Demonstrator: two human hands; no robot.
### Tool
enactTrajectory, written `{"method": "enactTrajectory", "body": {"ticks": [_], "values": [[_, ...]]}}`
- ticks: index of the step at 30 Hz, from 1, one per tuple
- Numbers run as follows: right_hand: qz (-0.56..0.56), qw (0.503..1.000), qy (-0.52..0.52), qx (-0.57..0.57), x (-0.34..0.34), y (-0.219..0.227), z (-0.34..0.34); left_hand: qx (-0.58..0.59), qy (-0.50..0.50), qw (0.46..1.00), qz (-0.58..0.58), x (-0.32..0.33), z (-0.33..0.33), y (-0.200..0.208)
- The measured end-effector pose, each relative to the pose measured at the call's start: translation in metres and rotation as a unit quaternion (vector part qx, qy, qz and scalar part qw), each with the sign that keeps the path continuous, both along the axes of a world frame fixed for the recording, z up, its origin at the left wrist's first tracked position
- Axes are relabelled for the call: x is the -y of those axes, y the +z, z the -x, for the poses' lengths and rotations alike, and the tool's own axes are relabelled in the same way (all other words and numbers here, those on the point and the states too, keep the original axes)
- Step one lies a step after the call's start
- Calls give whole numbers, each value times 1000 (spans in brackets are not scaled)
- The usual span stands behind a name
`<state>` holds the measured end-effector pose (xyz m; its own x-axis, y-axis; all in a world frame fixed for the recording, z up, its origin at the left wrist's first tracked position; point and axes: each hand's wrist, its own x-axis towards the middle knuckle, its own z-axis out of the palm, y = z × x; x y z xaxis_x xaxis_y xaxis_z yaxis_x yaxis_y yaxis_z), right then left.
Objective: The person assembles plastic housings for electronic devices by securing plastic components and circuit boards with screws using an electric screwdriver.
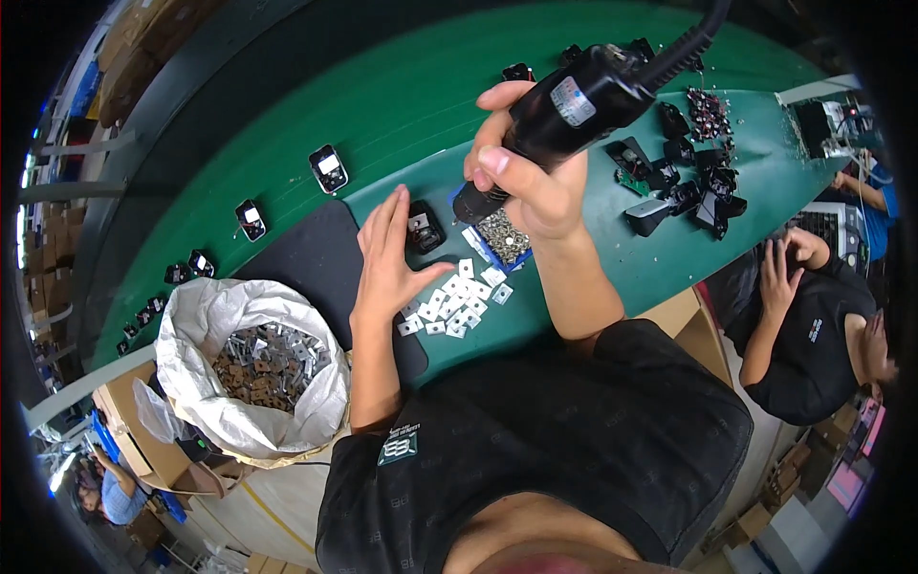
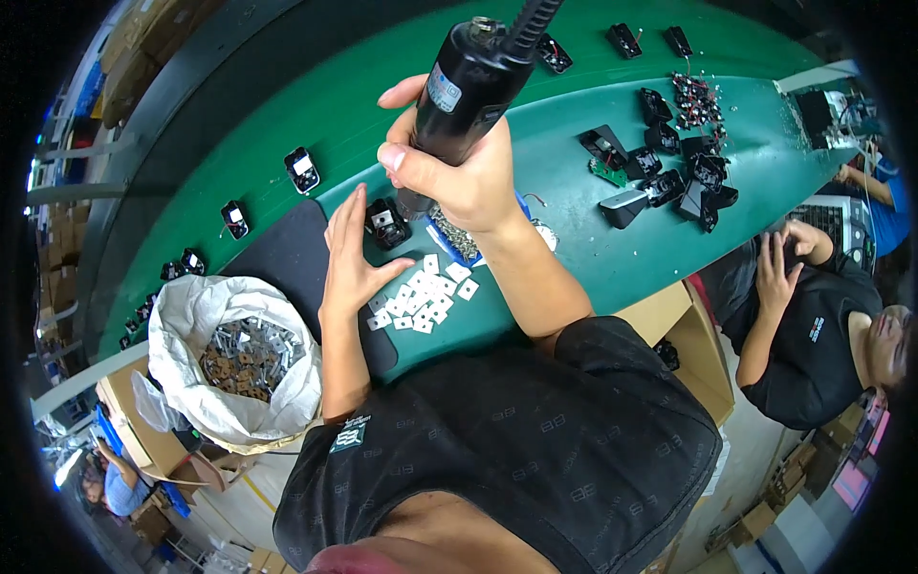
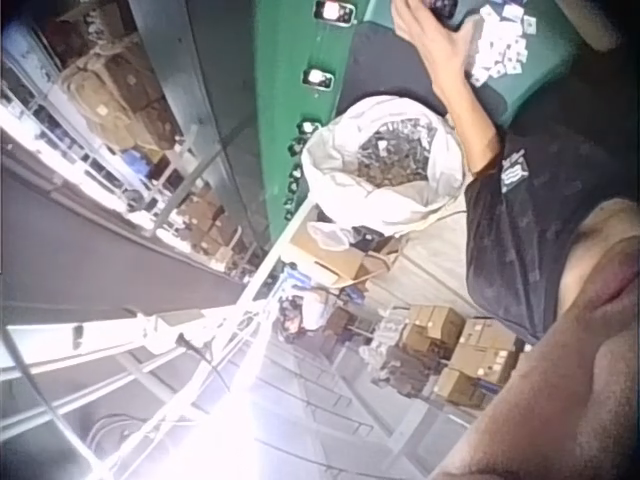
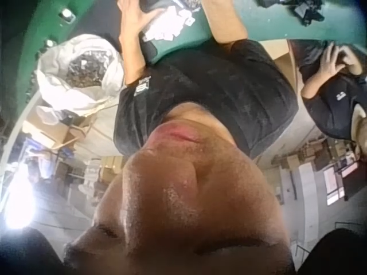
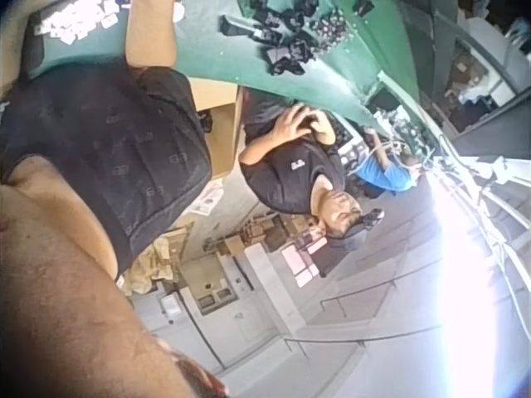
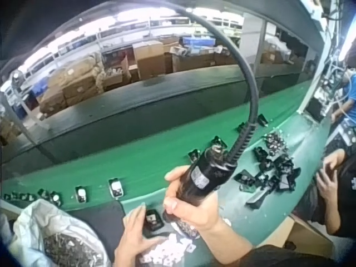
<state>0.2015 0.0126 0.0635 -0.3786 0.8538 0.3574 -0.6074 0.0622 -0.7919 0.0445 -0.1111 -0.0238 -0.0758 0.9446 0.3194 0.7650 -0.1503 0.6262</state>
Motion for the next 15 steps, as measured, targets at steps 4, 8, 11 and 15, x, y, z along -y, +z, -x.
{"method": "enactTrajectory", "body": {"ticks": [4, 8, 11, 15], "values": [[21, 999, -5, 38, 6, -15, 20, -10, 41, 997, 67, 7, 6, -21], [39, 997, 11, 66, 10, -27, 38, 2, 40, 996, 77, 3, 10, -26], [45, 995, -1, 86, 12, -35, 45, 29, 41, 997, 62, 0, 11, -27], [39, 995, -19, 85, 12, -41, 50, 46, 44, 996, 56, -2, 11, -30]]}}
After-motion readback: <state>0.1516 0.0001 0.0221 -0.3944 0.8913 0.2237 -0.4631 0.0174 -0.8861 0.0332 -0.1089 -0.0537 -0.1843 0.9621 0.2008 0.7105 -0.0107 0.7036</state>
